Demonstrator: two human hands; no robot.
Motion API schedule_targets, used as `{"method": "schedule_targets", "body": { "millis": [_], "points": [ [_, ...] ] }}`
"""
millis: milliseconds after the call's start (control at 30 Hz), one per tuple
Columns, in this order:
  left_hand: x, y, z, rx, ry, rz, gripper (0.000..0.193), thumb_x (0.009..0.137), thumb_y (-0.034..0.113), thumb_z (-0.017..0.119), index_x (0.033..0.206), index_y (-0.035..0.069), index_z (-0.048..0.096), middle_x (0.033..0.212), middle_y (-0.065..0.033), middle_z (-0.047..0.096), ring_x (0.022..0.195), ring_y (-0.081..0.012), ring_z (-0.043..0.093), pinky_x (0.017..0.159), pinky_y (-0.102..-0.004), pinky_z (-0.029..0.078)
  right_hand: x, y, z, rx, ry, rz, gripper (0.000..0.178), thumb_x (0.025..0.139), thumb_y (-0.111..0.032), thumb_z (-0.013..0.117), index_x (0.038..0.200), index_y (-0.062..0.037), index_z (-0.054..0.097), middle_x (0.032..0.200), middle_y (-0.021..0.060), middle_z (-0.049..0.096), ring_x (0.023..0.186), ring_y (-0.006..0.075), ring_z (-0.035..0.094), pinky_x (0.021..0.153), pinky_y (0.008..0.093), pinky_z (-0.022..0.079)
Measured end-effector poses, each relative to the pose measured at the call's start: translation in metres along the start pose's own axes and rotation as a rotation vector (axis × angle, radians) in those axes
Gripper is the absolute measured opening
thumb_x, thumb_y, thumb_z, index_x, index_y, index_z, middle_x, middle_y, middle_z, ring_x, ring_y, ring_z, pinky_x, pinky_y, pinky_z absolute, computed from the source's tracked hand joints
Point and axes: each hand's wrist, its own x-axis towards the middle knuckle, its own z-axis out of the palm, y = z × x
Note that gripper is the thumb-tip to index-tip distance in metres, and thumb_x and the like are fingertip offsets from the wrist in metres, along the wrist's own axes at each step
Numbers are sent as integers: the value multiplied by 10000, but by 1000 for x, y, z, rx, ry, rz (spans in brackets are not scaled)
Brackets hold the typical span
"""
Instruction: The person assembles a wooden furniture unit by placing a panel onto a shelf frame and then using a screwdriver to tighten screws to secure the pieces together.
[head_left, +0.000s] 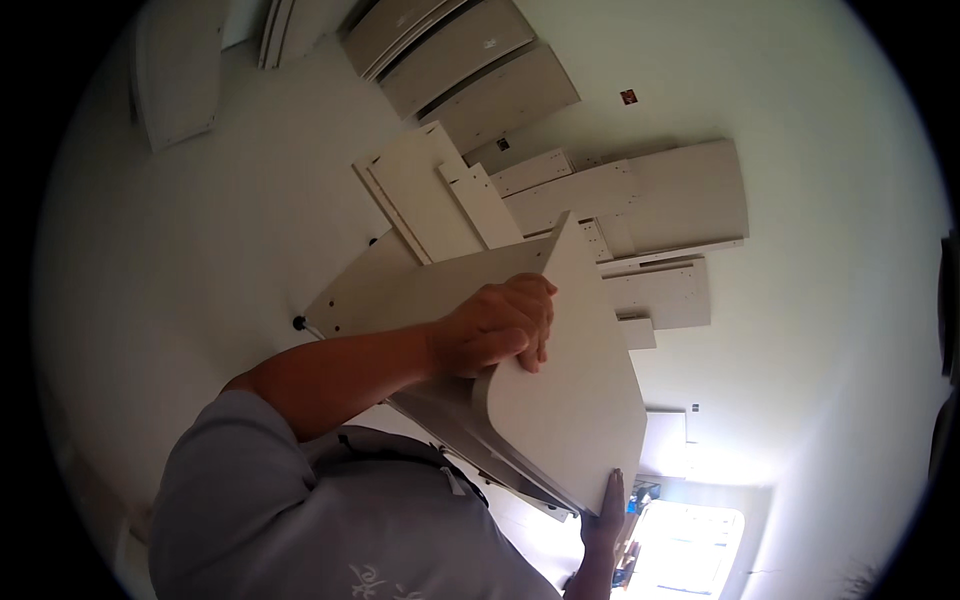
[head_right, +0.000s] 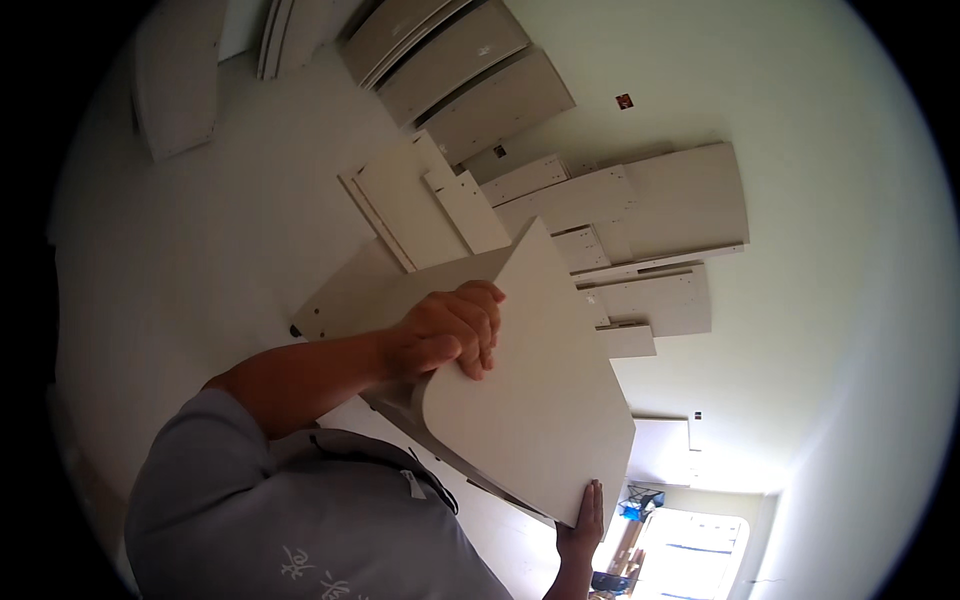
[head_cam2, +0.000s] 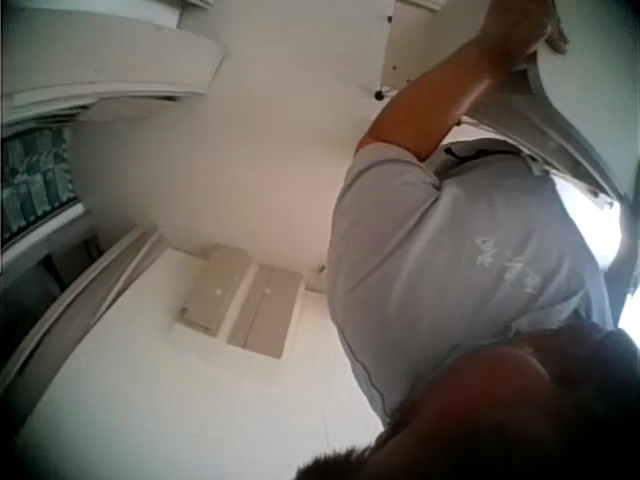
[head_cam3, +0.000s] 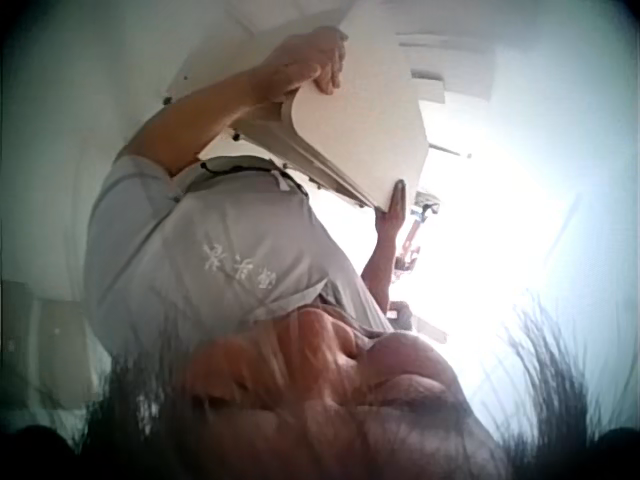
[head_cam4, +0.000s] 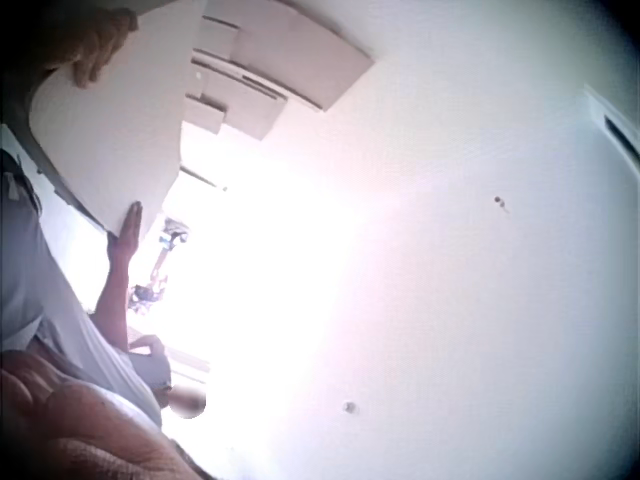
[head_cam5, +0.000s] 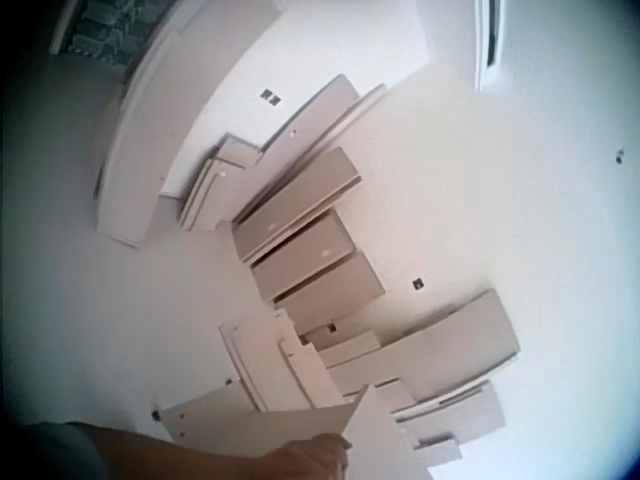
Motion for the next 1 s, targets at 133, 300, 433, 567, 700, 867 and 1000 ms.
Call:
{"method": "schedule_targets", "body": {
  "millis": [133, 300, 433, 567, 700, 867, 1000],
  "points": [
    [3, 5, -8, 37, -85, -32, 482, 983, 300, 395, 703, 110, 738, 809, -37, 735, 898, -224, 623, 1109, -449, 336, 1, -4, 7, 17, 109, 0, 595, 826, -167, 725, 1377, -13, 562, 1425, 248, 554, 1325, 451, 524, 1121, 509, 429],
    [30, 24, -11, 120, -242, -212, 635, 1053, 473, 371, 746, 67, 751, 862, -70, 738, 901, -248, 634, 1095, -431, 367, 6, 0, 1, 46, 237, 16, 608, 689, -18, 701, 1294, -42, 640, 1341, 193, 638, 1290, 393, 576, 1082, 502, 463],
    [100, 77, 12, 473, -600, -795, 710, 1010, 656, 384, 1008, 47, 749, 1050, -119, 722, 1067, -307, 630, 1070, -406, 411, 5, 6, -1, 138, 319, 14, 560, 649, -4, 776, 1197, -71, 681, 1296, 135, 673, 1254, 332, 614, 1053, 476, 479],
    [129, 100, 110, 812, -996, -661, 800, 954, 733, 410, 1311, 54, 638, 1360, -161, 608, 1319, -313, 531, 1120, -411, 403, -12, 9, -4, 320, 510, -137, 432, 681, -12, 777, 1098, -92, 697, 1206, 96, 703, 1194, 313, 645, 1002, 465, 489],
    [119, 89, 198, 919, -1148, -610, 851, 946, 746, 407, 1478, 87, 494, 1574, -161, 409, 1473, -294, 366, 1199, -406, 318, -81, 19, 30, 552, 659, -127, 267, 747, -48, 758, 1004, -93, 701, 1080, 81, 716, 1091, 323, 669, 919, 448, 520],
    [92, 30, 251, 1318, -1247, -751, 760, 1023, 604, 415, 1593, 118, 286, 1671, -138, 213, 1554, -301, 153, 1256, -421, 143, -210, 24, 155, 844, 276, 303, 194, 809, -82, 756, 1000, -73, 721, 1052, 110, 723, 1010, 324, 686, 880, 419, 554],
    [78, 22, 238, 1301, -1379, -794, 734, 1038, 509, 418, 1622, 121, 203, 1686, -146, 168, 1568, -307, 99, 1260, -412, 76, -333, -26, 278, 1044, -158, 627, 225, 845, -191, 746, 1052, -103, 726, 1091, 105, 719, 1020, 333, 677, 896, 439, 540]
  ]
}}
